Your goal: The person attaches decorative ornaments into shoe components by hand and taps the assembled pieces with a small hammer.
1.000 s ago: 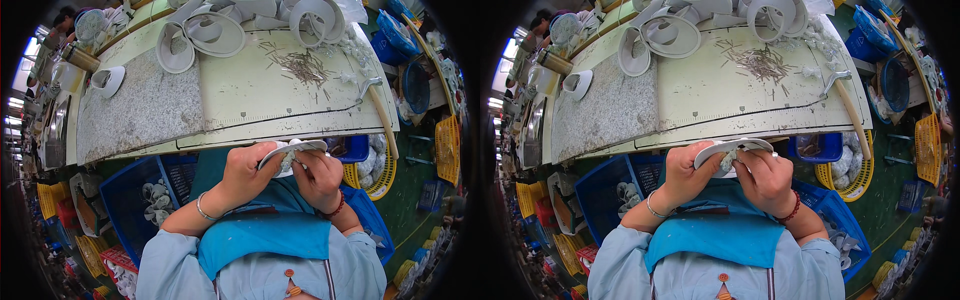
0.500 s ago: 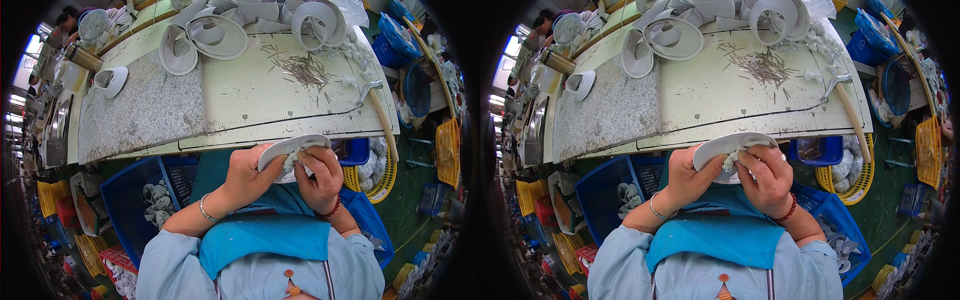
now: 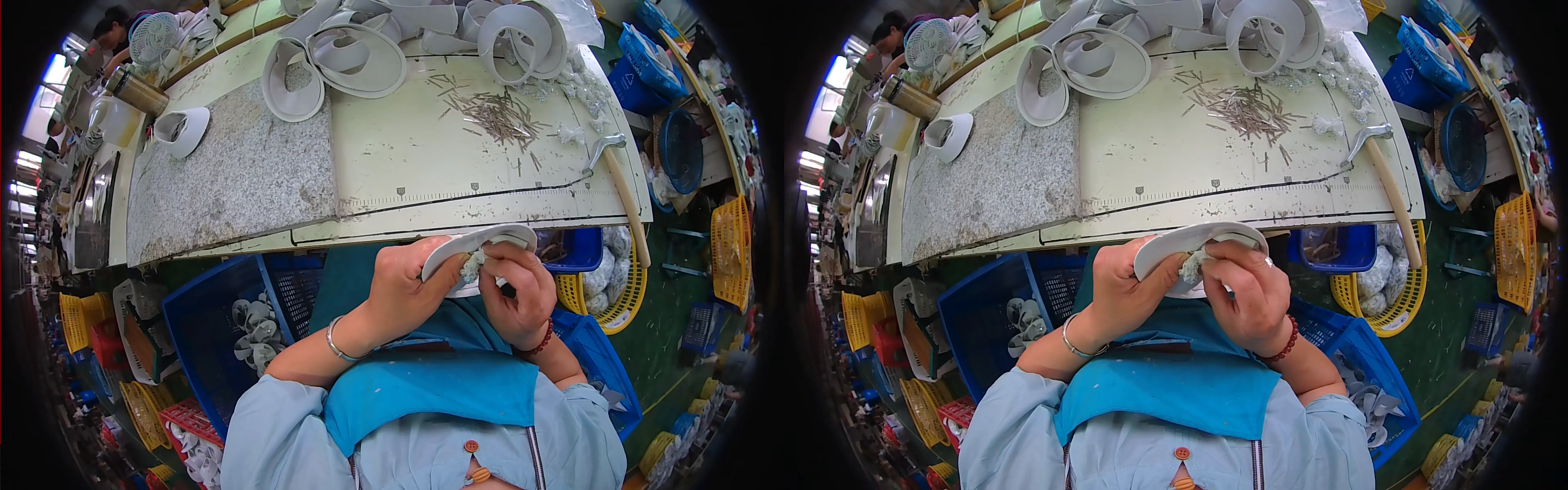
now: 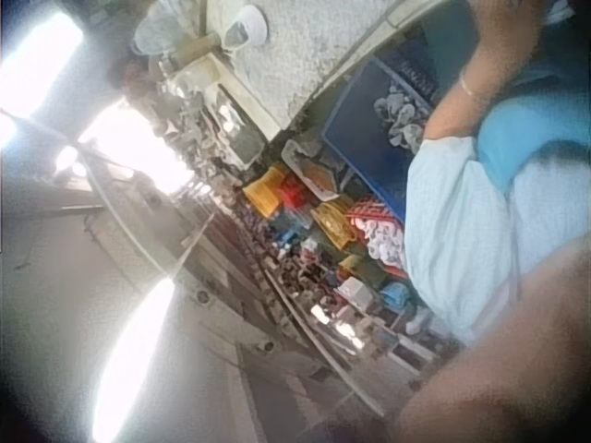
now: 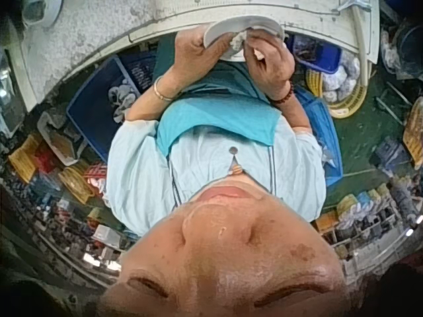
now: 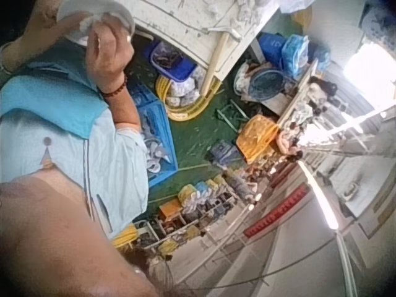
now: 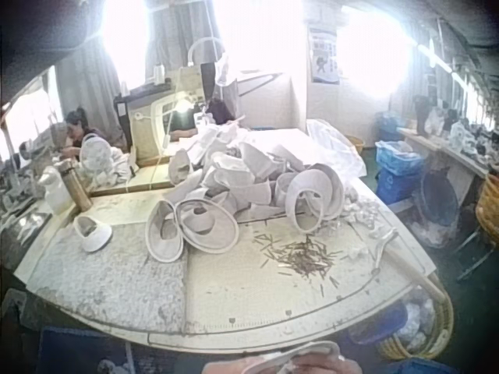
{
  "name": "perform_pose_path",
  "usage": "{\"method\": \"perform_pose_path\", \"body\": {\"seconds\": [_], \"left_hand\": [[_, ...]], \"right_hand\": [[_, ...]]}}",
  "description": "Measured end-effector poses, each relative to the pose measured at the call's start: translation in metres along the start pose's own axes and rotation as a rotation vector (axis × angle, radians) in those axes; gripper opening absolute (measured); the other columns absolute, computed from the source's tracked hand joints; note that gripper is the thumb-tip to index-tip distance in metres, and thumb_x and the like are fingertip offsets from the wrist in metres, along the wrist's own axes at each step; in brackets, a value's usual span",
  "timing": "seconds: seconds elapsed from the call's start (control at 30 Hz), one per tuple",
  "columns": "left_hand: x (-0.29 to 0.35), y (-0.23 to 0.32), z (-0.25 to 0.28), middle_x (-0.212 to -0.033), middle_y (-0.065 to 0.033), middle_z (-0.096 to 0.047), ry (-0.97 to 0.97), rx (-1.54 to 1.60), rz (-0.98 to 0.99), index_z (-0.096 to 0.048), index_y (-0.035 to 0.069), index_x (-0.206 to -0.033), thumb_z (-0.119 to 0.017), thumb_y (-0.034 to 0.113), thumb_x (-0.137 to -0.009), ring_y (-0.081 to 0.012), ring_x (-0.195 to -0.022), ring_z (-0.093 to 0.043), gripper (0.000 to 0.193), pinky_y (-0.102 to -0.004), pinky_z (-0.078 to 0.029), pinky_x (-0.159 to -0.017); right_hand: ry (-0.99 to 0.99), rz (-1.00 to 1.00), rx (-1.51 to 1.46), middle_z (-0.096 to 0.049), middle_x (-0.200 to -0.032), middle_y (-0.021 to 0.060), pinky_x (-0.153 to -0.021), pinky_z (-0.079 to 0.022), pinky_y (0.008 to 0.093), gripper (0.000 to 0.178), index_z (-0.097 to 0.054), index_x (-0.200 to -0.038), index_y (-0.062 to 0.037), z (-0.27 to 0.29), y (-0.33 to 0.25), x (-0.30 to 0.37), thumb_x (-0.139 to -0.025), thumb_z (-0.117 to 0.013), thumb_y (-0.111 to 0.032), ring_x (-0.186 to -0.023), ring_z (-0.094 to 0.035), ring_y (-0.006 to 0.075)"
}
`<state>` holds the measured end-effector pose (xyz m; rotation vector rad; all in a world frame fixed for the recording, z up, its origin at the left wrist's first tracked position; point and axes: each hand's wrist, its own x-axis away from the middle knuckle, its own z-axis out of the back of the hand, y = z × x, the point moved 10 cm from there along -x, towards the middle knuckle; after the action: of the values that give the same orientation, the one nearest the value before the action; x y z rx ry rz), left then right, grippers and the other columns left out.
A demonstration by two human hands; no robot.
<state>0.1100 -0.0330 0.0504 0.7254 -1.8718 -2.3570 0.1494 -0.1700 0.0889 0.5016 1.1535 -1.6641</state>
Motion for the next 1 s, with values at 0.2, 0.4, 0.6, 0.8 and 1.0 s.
{"method": "perform_pose_path", "body": {"seconds": [0.2,0.4,0.6,0.8,1.0], "left_hand": [[0.000,0.005,0.001,-0.072,-0.0120,-0.064,-0.002,-0.055,-0.038,-0.069,-0.001,-0.101,-0.066,0.003,-0.088,-0.0201,-0.056,-0.061,0.014,-0.0293,-0.049,-0.053],[-0.002,0.011,0.001,-0.069,-0.0108,-0.062,0.001,-0.066,-0.063,-0.068,0.000,-0.098,-0.066,0.001,-0.087,-0.0211,-0.054,-0.059,0.011,-0.0300,-0.048,-0.051],[-0.001,0.009,-0.001,-0.074,-0.0064,-0.066,-0.046,-0.085,-0.074,-0.071,-0.002,-0.099,-0.068,0.002,-0.089,-0.0104,-0.059,-0.059,0.011,-0.0235,-0.047,-0.054],[-0.001,0.009,0.000,-0.073,-0.0058,-0.066,-0.038,-0.076,-0.097,-0.071,-0.002,-0.101,-0.068,0.002,-0.089,-0.0097,-0.059,-0.058,0.013,-0.0228,-0.046,-0.054],[-0.001,0.013,0.001,-0.076,-0.0066,-0.068,-0.037,-0.066,-0.108,-0.071,-0.002,-0.102,-0.069,0.003,-0.089,-0.0095,-0.062,-0.060,0.014,-0.0227,-0.048,-0.056]], "right_hand": [[-0.025,0.013,-0.024,-0.067,-0.098,0.0147,-0.067,-0.056,0.0345,0.032,-0.064,-0.096,-0.0031,-0.002,0.000,0.002,-0.069,-0.074,0.010,-0.080,-0.068,0.0300],[-0.007,-0.031,-0.033,-0.068,-0.101,0.0144,-0.074,-0.055,0.0352,0.032,-0.064,-0.098,-0.0029,0.001,0.000,0.004,-0.071,-0.074,0.010,-0.085,-0.068,0.0294],[0.035,-0.129,-0.070,-0.068,-0.099,0.0147,-0.073,-0.055,0.0346,0.032,-0.063,-0.101,-0.0025,0.002,0.009,0.005,-0.073,-0.074,0.010,-0.085,-0.068,0.0293],[0.027,-0.022,0.000,-0.068,-0.100,0.0131,-0.071,-0.055,0.0349,0.032,-0.062,-0.099,-0.0034,0.004,0.004,0.005,-0.073,-0.074,0.010,-0.084,-0.067,0.0288],[-0.021,0.063,0.032,-0.068,-0.097,0.0122,-0.073,-0.055,0.0381,0.027,-0.062,-0.091,-0.0061,0.004,-0.001,0.003,-0.073,-0.075,0.009,-0.085,-0.068,0.0307]]}}
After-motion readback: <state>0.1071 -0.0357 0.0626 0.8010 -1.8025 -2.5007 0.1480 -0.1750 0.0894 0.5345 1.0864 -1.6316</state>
